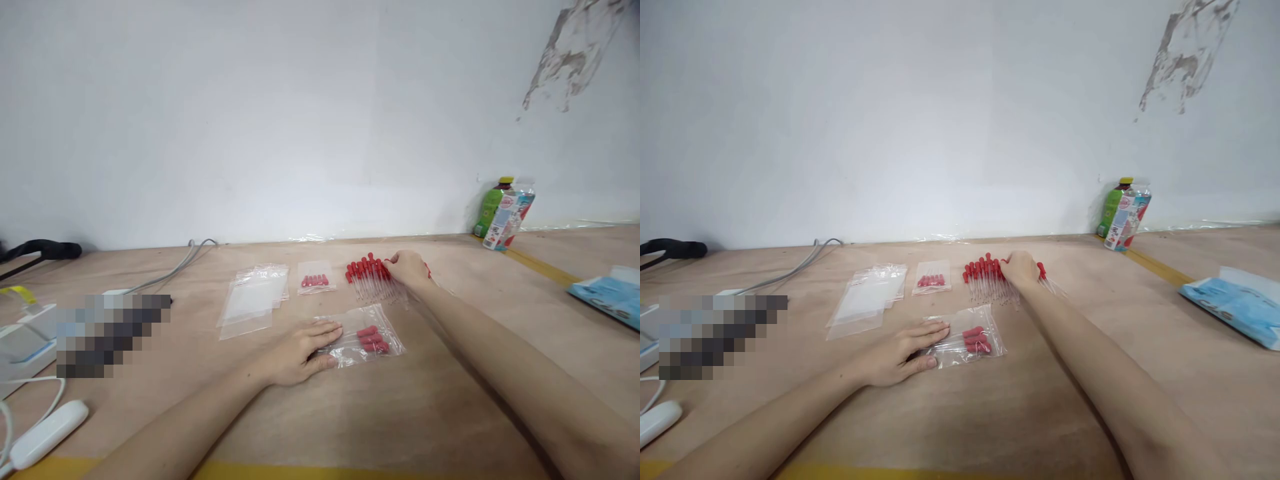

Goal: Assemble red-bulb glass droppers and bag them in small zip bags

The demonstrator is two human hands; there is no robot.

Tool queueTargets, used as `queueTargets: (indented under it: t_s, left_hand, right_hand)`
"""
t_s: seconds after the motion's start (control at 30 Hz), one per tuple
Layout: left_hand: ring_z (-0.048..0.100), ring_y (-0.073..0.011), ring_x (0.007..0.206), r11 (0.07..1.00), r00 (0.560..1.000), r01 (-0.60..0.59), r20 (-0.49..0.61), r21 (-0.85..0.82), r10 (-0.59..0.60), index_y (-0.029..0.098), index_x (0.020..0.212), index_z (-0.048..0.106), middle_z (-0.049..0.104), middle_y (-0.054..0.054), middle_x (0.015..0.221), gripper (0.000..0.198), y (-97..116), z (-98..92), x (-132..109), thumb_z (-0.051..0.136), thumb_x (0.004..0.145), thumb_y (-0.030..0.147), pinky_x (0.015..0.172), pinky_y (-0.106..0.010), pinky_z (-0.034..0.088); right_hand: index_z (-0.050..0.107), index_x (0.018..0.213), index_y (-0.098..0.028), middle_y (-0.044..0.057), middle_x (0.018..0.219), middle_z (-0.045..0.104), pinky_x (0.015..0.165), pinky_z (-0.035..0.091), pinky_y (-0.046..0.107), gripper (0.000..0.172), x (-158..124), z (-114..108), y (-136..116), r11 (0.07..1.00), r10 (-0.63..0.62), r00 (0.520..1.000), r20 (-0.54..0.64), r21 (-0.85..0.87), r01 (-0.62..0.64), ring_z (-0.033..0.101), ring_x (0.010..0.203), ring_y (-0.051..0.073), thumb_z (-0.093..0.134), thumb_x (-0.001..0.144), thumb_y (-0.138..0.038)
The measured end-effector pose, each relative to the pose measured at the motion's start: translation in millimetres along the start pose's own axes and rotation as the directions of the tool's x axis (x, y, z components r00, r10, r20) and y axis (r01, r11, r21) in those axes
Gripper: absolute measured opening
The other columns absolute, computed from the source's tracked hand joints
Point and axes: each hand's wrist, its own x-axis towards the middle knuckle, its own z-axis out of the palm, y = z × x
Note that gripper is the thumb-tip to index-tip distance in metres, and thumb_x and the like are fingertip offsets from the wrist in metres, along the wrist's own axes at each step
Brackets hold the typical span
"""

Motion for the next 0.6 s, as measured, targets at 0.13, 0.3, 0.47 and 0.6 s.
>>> queueTargets:
  t_s: [0.13,0.3,0.47,0.6]
  left_hand:
    - [0.027,-0.0179,0.126,1.0,1.0,-0.001,0.007,0.011,0.001,0.024,0.133,0.028,0.03,-0.003,0.138,0.05,0,-0.3,0,0.036,0.087,0.042,0.106,-0.036,0.021]
    - [0.027,-0.0183,0.126,1.0,1.0,-0.004,0.005,0.018,0.004,0.024,0.133,0.028,0.029,-0.003,0.138,0.05,-2,0.2,0,0.036,0.087,0.043,0.106,-0.037,0.022]
    - [0.028,-0.0191,0.126,1.0,1.0,-0.012,-0.006,-0.005,0.012,0.025,0.132,0.029,0.03,-0.003,0.137,0.05,-3,1.3,1,0.037,0.087,0.042,0.106,-0.038,0.022]
    - [0.027,-0.0184,0.126,1.0,1.0,0.002,0.006,-0.005,-0.002,0.024,0.132,0.028,0.03,-0.003,0.138,0.05,-3,1.7,1,0.037,0.087,0.042,0.106,-0.037,0.021]
  right_hand:
    - [0.065,0.069,-0.018,0.013,0.078,0.065,0.065,0.041,0.033,0.02,-1,-8,-4,0.998,0.056,0.998,-0.005,0.033,-0.055,0.059,0.08,0.025,0.054,0.068,-0.035]
    - [0.061,0.073,-0.016,0.009,0.077,0.065,0.063,0.043,0.027,0.025,-4,-34,2,0.988,-0.019,1.0,-0.017,0.154,0.022,0.059,0.074,0.02,0.049,0.073,-0.038]
    - [0.047,0.091,-0.018,0.001,0.066,0.059,0.045,0.042,0.021,0.025,-30,-49,19,0.703,-0.045,0.999,-0.025,0.71,0.049,0.052,0.048,0.01,0.05,0.076,-0.038]
    - [0.039,0.094,-0.021,-0.007,0.057,0.051,0.042,0.044,0.019,0.032,-60,-43,33,0.489,0.041,0.998,0.053,0.87,-0.067,0.051,0.045,0.008,0.059,0.071,-0.031]
